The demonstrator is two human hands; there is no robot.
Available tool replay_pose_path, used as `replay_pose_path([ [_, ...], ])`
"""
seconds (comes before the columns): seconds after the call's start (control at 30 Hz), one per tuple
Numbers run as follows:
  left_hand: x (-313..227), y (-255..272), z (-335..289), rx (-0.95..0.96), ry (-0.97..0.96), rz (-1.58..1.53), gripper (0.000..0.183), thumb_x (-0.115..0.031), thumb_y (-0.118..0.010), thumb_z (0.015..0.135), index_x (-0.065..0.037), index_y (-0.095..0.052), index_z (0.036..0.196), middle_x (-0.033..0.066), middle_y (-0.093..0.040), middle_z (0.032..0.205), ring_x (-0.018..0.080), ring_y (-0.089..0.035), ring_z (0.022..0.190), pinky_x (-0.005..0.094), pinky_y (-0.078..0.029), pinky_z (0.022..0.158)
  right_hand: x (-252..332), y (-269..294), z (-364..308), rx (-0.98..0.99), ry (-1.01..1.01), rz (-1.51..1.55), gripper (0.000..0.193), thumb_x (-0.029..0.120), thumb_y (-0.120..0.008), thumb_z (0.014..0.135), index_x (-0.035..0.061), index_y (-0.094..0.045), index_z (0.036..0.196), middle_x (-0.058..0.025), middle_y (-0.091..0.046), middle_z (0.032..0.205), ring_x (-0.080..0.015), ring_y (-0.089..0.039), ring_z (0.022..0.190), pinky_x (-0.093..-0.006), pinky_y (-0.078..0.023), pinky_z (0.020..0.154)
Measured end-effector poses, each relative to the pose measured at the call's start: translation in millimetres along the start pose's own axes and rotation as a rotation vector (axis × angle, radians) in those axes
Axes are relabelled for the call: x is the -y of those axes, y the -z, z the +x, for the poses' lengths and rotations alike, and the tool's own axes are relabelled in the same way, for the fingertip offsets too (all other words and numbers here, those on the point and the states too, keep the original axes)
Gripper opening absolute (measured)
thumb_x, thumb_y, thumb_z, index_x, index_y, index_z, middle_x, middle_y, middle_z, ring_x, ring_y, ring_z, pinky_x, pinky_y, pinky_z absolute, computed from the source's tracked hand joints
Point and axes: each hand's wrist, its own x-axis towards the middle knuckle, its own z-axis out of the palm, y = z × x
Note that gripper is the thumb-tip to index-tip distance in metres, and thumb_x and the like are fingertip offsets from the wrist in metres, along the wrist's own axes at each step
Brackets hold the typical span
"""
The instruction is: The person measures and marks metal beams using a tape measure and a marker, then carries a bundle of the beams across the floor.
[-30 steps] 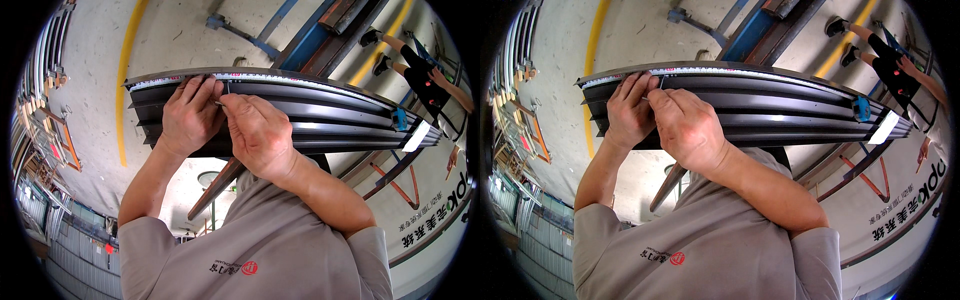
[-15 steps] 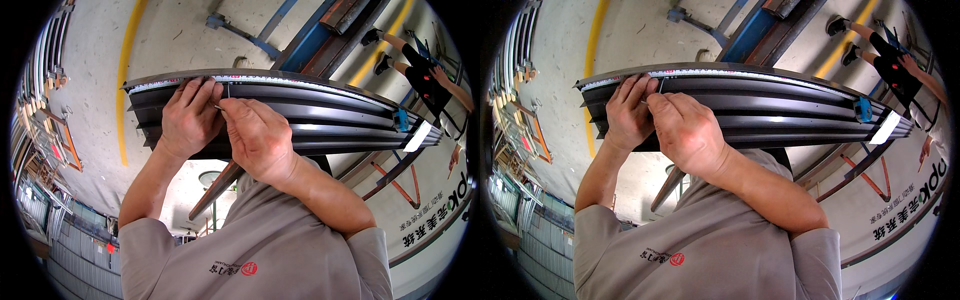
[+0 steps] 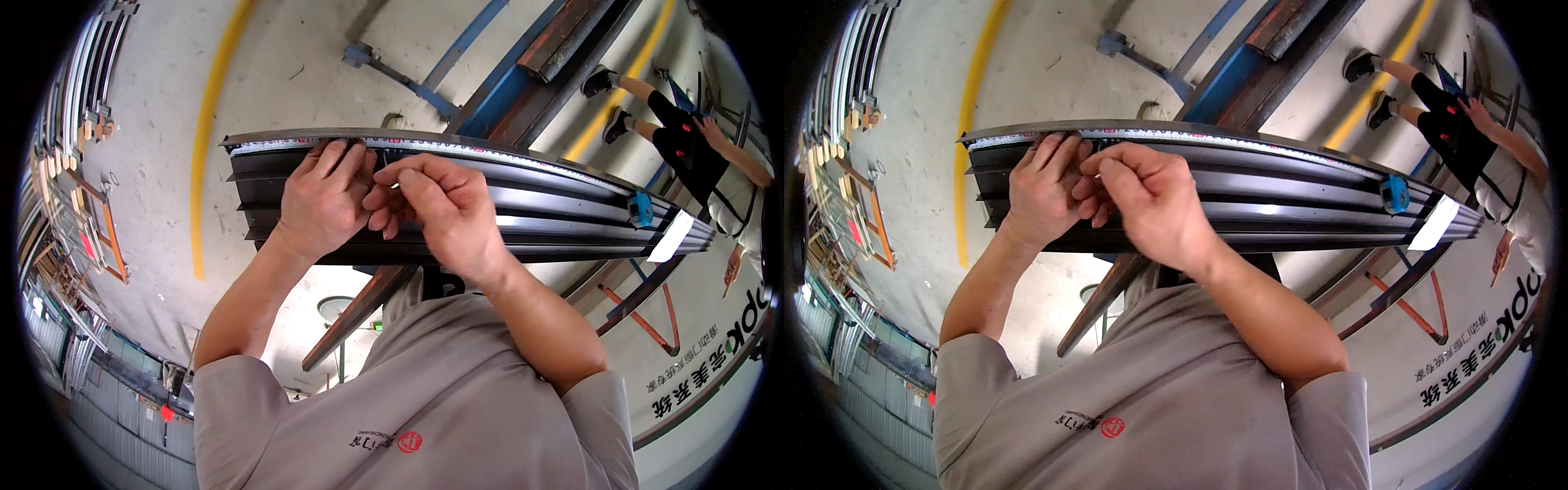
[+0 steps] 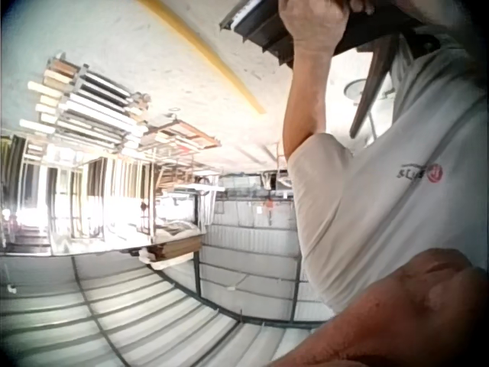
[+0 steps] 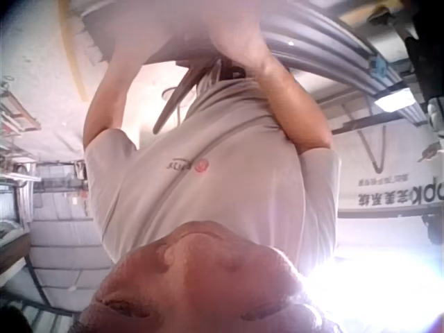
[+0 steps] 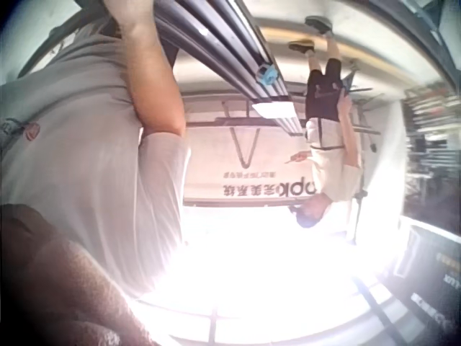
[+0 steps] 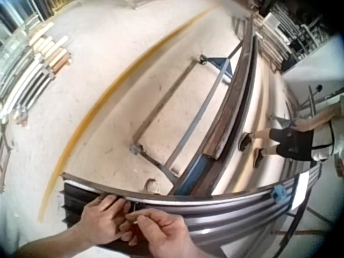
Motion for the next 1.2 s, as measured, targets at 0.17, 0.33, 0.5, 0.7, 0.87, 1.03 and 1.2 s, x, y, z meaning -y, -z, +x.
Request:
replay_pose_path([
  [0.17, 2.5, -0.7, -2.1, -0.017, -0.01, 0.007, 0.052, -0.025, -0.078, 0.062, 0.002, -0.071, 0.105, 0.0142, -0.066, 0.116, 0.0331, -0.064, 0.11, 0.0446, -0.055, 0.094, -0.6, 16.3, 7.0, 0.216, 0.038, -0.013, 0.021, -0.003, -0.05, 0.103, -0.0064, -0.065, 0.117, -0.0125, -0.071, 0.106, -0.0167, -0.069, 0.091, -0.0288, -0.057, 0.081],
  [0.33, -1.7, 11.4, 5.0, 0.043, 0.034, -0.03, 0.038, -0.017, -0.074, 0.072, 0.002, -0.071, 0.104, 0.0178, -0.067, 0.111, 0.0357, -0.061, 0.111, 0.0463, -0.055, 0.091, 12.4, 3.7, 10.3, 0.11, 0.276, -0.604, 0.01, 0.004, -0.073, 0.092, -0.0034, -0.069, 0.099, -0.0052, -0.07, 0.085, -0.0064, -0.057, 0.078, -0.0267, -0.053, 0.07],
  [0.5, -4.9, 8.8, 1.3, -0.033, 0.015, 0.008, 0.029, -0.024, -0.074, 0.082, 0.001, -0.073, 0.096, 0.0183, -0.069, 0.111, 0.037, -0.064, 0.107, 0.0482, -0.055, 0.092, 13.2, -9.4, 17.7, 0.094, 0.215, -0.521, 0.032, 0.02, -0.057, 0.105, -0.0037, -0.063, 0.084, -0.0068, -0.064, 0.068, -0.0111, -0.061, 0.062, -0.0302, -0.052, 0.057],
  [0.7, -19.4, 13.7, 6.1, -0.11, 0.036, -0.068, 0.033, -0.016, -0.079, 0.068, -0.004, -0.067, 0.096, 0.013, -0.063, 0.097, 0.034, -0.064, 0.092, 0.0456, -0.056, 0.072, 15.2, 29.4, 8.9, 0.387, 0.059, -0.268, 0.03, 0.021, -0.046, 0.11, -0.0006, -0.065, 0.118, -0.0082, -0.072, 0.105, -0.0143, -0.067, 0.092, -0.029, -0.055, 0.08],
  [0.87, -18.2, 12.7, 6.7, -0.15, -0.067, 0.001, 0.025, -0.018, -0.08, 0.07, -0.004, -0.069, 0.088, 0.0119, -0.067, 0.097, 0.0321, -0.064, 0.092, 0.0442, -0.057, 0.075, 18.4, 38.2, 20.7, 0.482, 0.197, -0.523, 0.021, 0.01, -0.054, 0.106, -0.0012, -0.065, 0.12, -0.0071, -0.073, 0.103, -0.0134, -0.068, 0.091, -0.0286, -0.055, 0.079],
  [1.03, -9.8, 9.0, 2.3, -0.08, -0.02, 0.068, 0.025, -0.022, -0.076, 0.076, -0.007, -0.072, 0.094, 0.0082, -0.067, 0.097, 0.0282, -0.064, 0.096, 0.0407, -0.056, 0.082, 31.5, 22.0, 29.7, 0.473, 0.156, -0.649, 0.017, 0.008, -0.056, 0.104, -0.0011, -0.066, 0.114, -0.0066, -0.073, 0.097, -0.0131, -0.068, 0.085, -0.0279, -0.055, 0.075],
  [1.2, -10.1, 8.7, 0.2, -0.104, -0.02, 0.047, 0.026, -0.024, -0.078, 0.077, -0.006, -0.072, 0.095, 0.0087, -0.068, 0.1, 0.0271, -0.065, 0.099, 0.0407, -0.057, 0.081, 34.4, 29.3, 28.0, 0.562, 0.084, -0.464, 0.021, 0.013, -0.054, 0.107, -0.0008, -0.064, 0.12, -0.0097, -0.074, 0.107, -0.0155, -0.069, 0.092, -0.0286, -0.055, 0.081],
])
